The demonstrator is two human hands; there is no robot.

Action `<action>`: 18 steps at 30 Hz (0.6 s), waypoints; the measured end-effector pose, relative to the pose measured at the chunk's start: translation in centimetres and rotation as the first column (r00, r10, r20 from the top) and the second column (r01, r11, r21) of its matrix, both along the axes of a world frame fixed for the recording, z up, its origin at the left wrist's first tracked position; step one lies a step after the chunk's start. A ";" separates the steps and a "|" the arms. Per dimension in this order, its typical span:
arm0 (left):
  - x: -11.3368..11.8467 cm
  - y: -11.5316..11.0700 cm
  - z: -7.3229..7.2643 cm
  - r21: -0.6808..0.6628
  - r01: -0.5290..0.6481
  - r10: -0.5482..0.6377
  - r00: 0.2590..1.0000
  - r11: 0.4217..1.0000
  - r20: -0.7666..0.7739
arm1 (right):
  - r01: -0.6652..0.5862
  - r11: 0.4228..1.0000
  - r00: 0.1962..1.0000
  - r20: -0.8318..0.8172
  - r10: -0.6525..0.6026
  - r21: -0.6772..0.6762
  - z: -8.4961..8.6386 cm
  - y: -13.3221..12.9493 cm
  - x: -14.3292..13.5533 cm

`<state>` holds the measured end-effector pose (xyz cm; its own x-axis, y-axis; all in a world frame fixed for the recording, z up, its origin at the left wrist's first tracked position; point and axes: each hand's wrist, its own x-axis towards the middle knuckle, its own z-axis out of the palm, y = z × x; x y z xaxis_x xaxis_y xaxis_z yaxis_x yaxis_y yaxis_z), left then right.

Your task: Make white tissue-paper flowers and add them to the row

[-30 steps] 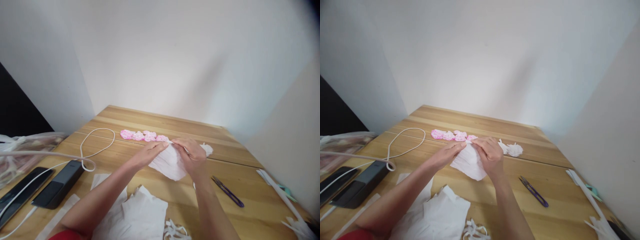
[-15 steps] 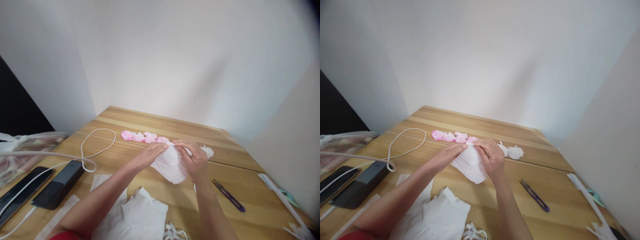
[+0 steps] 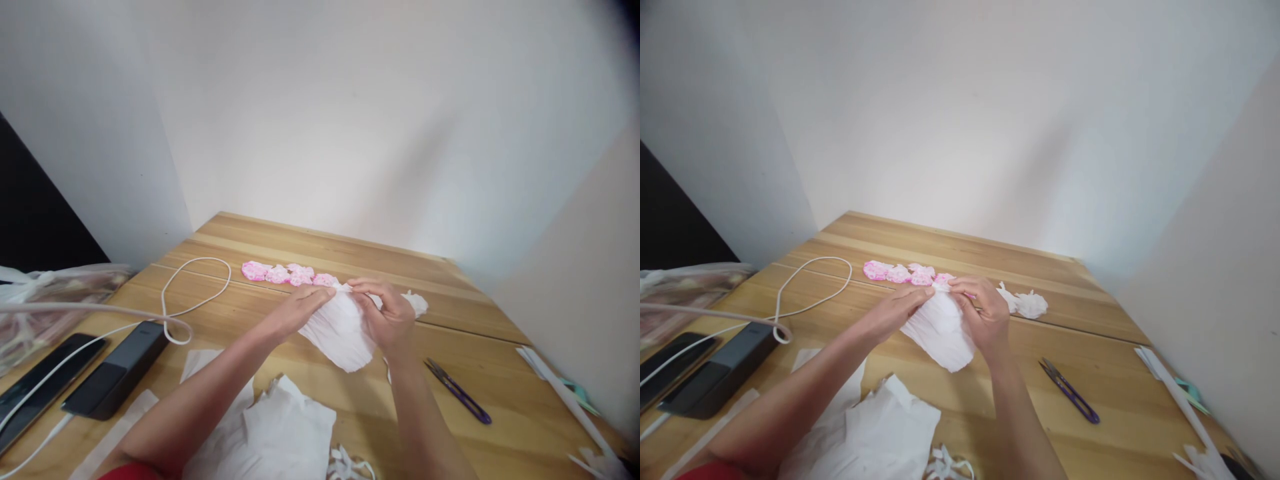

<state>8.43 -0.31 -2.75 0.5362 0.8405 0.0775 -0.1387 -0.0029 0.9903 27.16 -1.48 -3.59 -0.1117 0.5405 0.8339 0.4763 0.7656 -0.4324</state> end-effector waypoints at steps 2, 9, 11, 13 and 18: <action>0.0 0.1 -0.3 -0.030 -0.005 0.005 1.000 1.000 0.011 | -0.047 0.999 0.999 -0.006 0.047 -0.023 -0.1 0.1 0.1; 0.2 0.3 -0.6 -0.078 -0.056 0.058 0.998 0.995 0.020 | -0.241 0.960 0.951 -0.235 0.203 -0.142 -1.2 0.7 0.4; 0.2 0.2 -0.4 -0.079 -0.047 0.050 0.998 0.996 0.026 | -0.277 0.951 0.933 -0.276 0.232 -0.137 -1.2 0.8 0.4; 0.2 0.1 -0.3 -0.066 -0.032 0.034 0.999 0.997 0.029 | -0.254 0.957 0.946 -0.245 0.215 -0.140 -1.1 0.8 0.4; 0.2 0.2 -0.5 -0.031 -0.008 0.008 1.000 0.999 0.005 | -0.069 0.978 0.996 -0.067 0.057 -0.198 -0.3 0.3 -0.1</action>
<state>8.68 -0.10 -3.25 0.5289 0.8470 0.0541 -0.1437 0.0266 0.9893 27.03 -1.15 -3.86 -0.1030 0.6905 0.7160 0.3979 0.6883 -0.6066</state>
